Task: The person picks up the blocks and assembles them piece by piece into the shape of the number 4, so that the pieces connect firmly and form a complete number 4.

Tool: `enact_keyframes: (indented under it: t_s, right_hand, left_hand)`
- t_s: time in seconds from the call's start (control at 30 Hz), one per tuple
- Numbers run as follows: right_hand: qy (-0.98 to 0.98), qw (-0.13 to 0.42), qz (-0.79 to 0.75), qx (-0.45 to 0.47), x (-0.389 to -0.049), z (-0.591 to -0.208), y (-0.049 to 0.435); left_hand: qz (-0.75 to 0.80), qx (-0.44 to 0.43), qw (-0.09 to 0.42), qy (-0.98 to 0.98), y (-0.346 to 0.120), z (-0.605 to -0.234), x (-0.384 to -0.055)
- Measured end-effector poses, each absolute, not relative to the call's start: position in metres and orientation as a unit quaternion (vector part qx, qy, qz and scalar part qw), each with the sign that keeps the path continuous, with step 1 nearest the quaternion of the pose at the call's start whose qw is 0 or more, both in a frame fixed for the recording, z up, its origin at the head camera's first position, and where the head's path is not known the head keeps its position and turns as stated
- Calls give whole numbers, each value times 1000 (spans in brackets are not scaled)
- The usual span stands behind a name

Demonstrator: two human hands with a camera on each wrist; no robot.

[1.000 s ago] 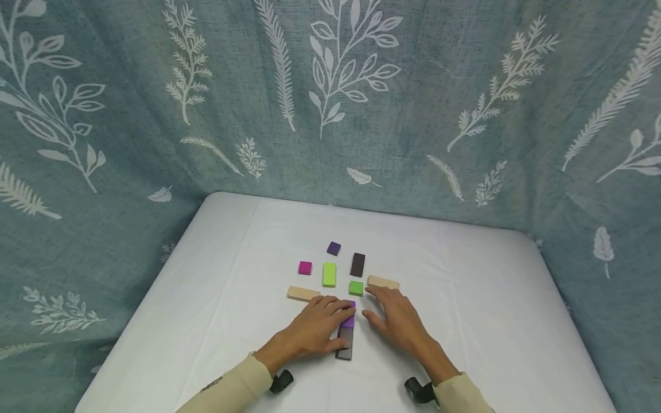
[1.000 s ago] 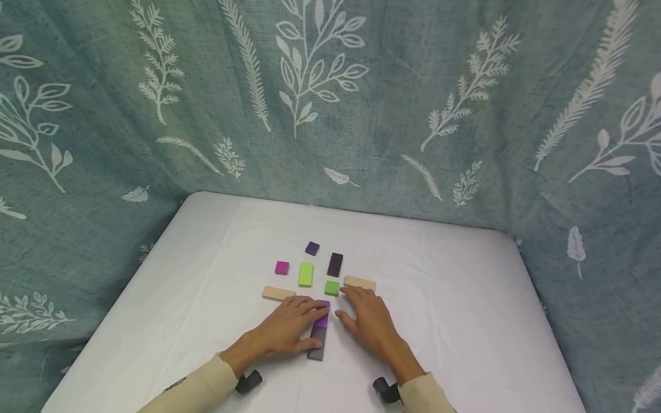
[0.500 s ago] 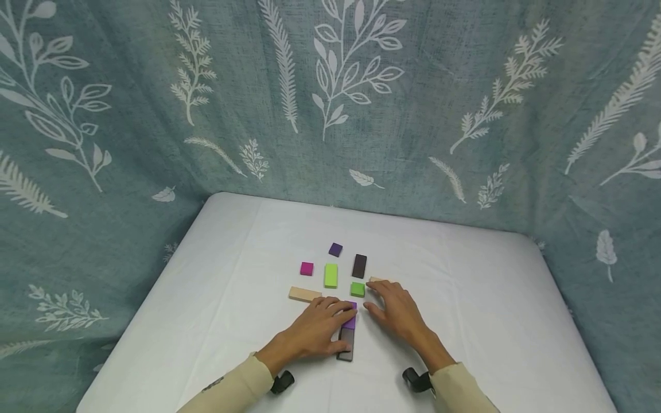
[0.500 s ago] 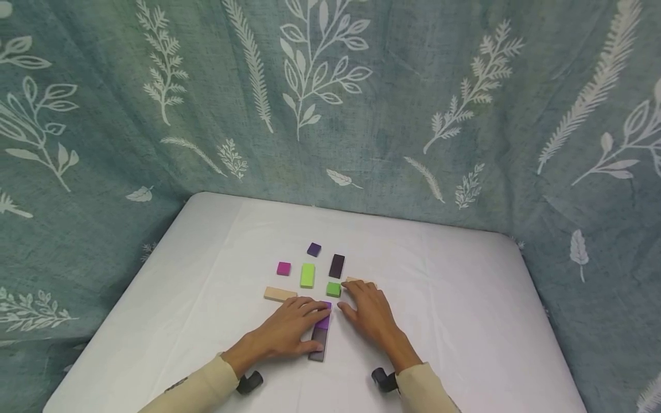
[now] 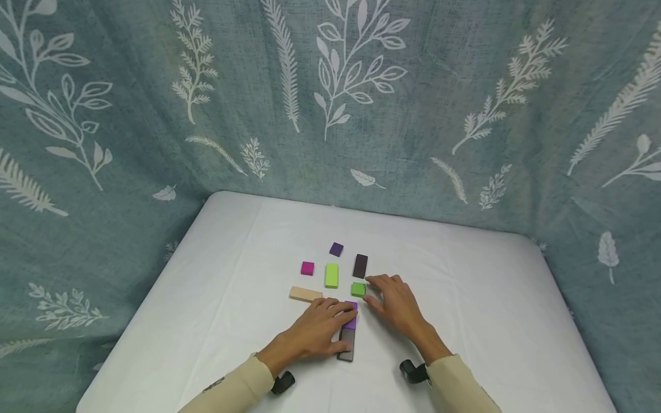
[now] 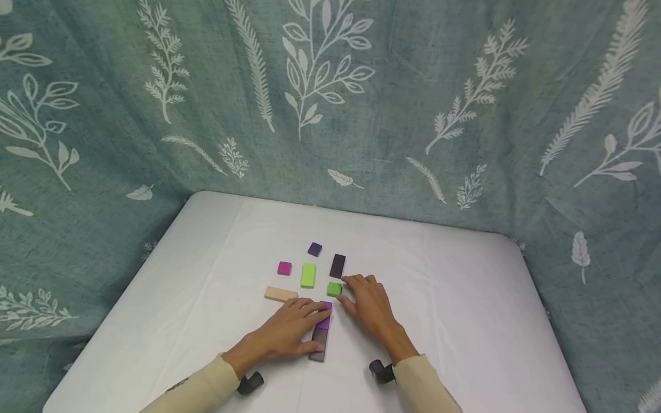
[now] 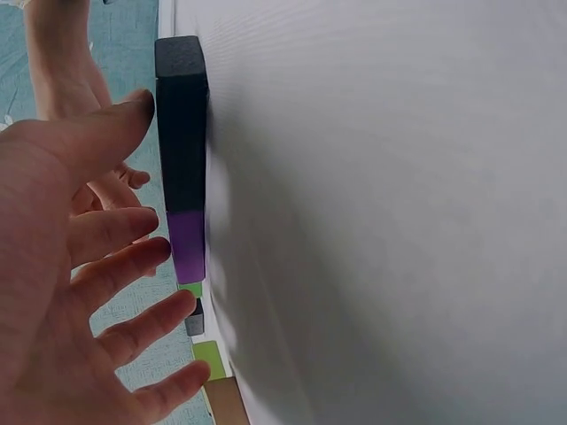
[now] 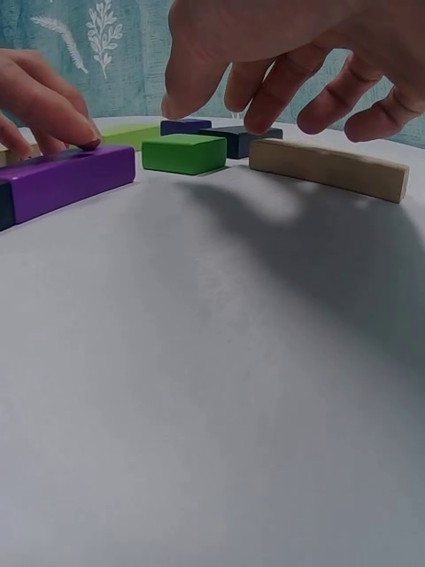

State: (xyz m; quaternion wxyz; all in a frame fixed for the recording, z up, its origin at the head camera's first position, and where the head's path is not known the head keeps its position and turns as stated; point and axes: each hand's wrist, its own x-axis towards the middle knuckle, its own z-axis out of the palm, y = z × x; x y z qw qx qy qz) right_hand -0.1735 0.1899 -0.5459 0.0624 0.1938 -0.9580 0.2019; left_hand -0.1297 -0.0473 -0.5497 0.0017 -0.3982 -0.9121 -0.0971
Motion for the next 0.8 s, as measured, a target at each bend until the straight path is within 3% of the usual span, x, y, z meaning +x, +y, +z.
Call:
enact_keyframes:
  t_s: [0.8]
  right_hand:
    - [-963, 45, 184, 192, -188, -547, 184]
  left_hand:
    - [-87, -395, 3, -914, -46, -554, -131]
